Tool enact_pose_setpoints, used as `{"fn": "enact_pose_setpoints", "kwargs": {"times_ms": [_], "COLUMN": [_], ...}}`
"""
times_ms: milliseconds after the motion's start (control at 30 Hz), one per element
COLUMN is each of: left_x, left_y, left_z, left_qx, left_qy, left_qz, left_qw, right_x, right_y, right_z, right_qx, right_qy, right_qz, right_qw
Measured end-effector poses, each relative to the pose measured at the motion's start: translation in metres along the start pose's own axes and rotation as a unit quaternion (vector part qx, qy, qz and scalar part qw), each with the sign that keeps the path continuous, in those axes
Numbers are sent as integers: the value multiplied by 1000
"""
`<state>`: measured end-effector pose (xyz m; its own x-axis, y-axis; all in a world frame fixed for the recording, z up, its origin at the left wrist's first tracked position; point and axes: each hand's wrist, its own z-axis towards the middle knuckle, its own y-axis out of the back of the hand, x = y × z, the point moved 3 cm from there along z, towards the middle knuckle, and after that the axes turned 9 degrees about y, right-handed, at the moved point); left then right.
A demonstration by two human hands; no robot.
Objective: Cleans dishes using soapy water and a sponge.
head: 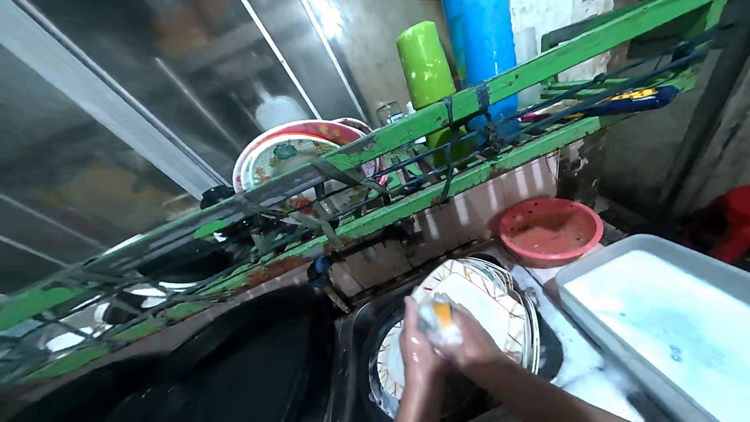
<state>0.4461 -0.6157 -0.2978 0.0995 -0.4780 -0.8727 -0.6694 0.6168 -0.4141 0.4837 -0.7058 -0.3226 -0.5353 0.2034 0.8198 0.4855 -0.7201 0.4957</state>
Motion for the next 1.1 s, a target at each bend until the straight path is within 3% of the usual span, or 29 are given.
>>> {"fn": "enact_pose_setpoints", "kwargs": {"times_ms": [100,167,267,333,433,533,633,700,767,833,933,1000,1033,1100], "left_x": [-22,-15,5,6,-14,-27,-10,12,36,39,8,-11,-16,-15], "left_y": [15,17,5,3,6,14,21,14,2,-5,9,28,39,50], "left_z": [15,11,-6,-12,-8,9,19,12,3,0,14,26,29,29], "left_qx": [22,30,50,56,48,35,1,8,31,5,-29,-23,-22,-16], "left_qy": [19,41,54,60,41,13,-9,-5,5,9,-7,4,13,32], "left_qz": [-96,-67,68,75,-31,-128,-96,-31,-11,1,30,-42,-54,-39], "left_qw": [995,996,995,994,998,991,995,999,999,1000,999,999,998,999], "right_x": [-32,-43,-26,-33,-65,-78,-55,-31,-11,0,1,-20,-36,-66], "right_y": [8,23,37,50,78,71,31,8,4,9,4,3,11,38], "right_z": [-13,-7,15,31,36,12,-4,-5,8,17,-9,-30,-34,-19], "right_qx": [83,105,51,-6,-3,22,98,63,4,-13,17,17,38,128], "right_qy": [66,53,135,177,153,90,-1,6,-32,-80,17,101,112,26], "right_qz": [-100,-129,-125,-149,-237,-250,-151,-93,-52,-17,-59,-133,-157,-196], "right_qw": [989,985,982,973,959,964,984,994,998,997,998,986,980,972]}}
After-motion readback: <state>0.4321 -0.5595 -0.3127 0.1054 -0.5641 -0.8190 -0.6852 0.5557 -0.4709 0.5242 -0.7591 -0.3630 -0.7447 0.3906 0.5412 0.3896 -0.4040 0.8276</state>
